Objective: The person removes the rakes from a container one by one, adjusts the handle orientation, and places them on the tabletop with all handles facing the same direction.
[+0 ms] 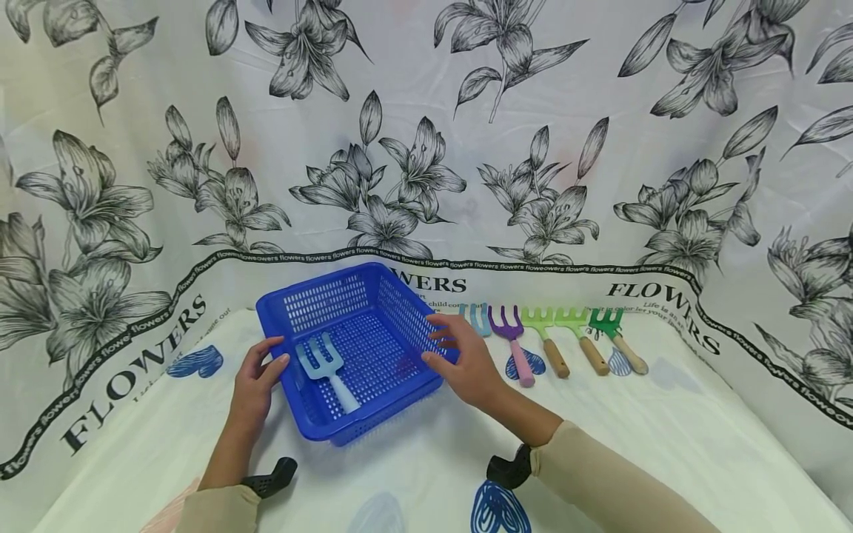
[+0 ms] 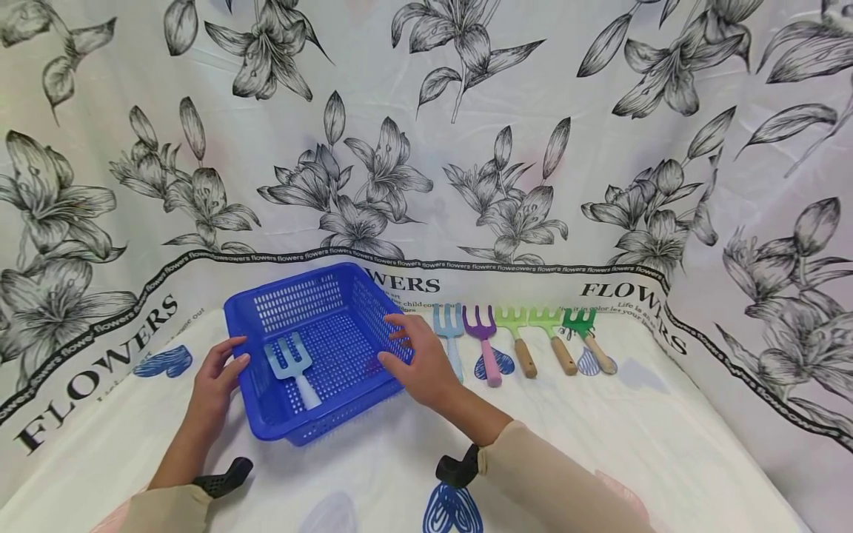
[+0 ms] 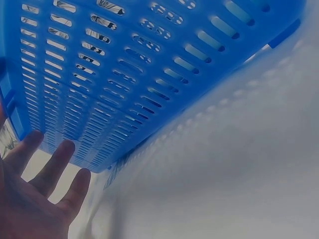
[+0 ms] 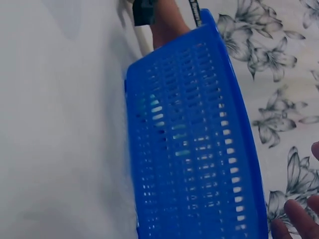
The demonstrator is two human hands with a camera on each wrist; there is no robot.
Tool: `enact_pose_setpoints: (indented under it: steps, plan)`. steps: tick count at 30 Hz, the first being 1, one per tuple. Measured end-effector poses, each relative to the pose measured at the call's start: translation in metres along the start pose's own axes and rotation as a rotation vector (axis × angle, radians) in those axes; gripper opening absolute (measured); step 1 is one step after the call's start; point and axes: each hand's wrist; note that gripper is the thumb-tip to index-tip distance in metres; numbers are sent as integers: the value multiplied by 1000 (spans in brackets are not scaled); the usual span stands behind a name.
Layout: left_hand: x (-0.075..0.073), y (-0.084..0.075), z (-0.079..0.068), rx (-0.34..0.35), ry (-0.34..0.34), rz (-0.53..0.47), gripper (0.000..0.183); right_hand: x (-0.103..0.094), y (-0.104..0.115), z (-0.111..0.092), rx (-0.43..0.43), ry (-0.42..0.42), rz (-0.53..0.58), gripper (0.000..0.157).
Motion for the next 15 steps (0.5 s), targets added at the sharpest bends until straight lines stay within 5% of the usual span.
enact_pose_setpoints:
  steps: [8,15]
  plan:
    - [0,-2,0,-5,-2,-8,54,25,3,1,67,34,48,49]
    - [1,0,0,-11,-6,-4,55,45,12,9,149,43,-39,54]
Point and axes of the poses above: each hand's wrist, its own z-axis towards the middle knuckle, its own x-axis out of the palm, y = z × x, and after that the axes turned 9 degrees about z, right-handed
